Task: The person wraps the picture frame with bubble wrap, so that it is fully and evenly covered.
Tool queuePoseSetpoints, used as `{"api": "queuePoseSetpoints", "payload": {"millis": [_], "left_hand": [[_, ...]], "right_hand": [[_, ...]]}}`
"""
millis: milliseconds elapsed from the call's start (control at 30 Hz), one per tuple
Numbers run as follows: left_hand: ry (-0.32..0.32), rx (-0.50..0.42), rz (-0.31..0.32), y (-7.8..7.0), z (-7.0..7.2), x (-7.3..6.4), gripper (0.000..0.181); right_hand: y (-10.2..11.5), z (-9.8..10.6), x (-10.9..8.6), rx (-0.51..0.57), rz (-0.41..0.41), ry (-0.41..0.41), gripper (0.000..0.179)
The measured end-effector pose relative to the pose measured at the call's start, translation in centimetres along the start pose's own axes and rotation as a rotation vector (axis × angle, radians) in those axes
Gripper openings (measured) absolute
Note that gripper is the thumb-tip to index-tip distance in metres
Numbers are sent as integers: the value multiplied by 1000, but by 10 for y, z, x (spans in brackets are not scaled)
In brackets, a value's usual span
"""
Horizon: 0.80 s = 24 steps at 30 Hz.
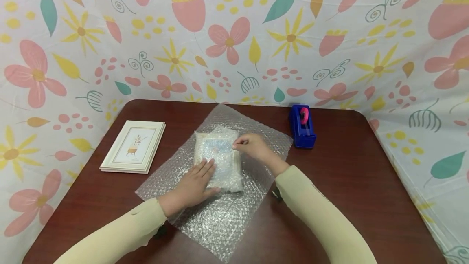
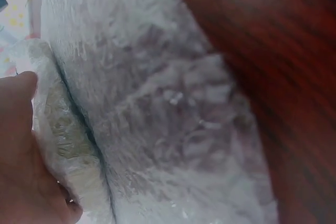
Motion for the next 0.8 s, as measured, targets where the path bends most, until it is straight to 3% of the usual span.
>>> {"api": "queuePoseSetpoints", "payload": {"millis": [433, 800], "left_hand": [[13, 32, 14, 0, 2, -1, 80], [7, 38, 10, -3, 4, -2, 79]], "right_hand": [[30, -32, 24, -52, 75, 87, 22], [33, -63, 43, -84, 38, 154, 18]]}}
Point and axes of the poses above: each hand's wrist, its own x-axis towards the middle knuckle, its own z-axis out of the back of the hand, y = z × x, the point moved 3 cm from there along x, towards the middle knuckle, and after that the axes turned 3 degrees about x, right-handed, at the moved point
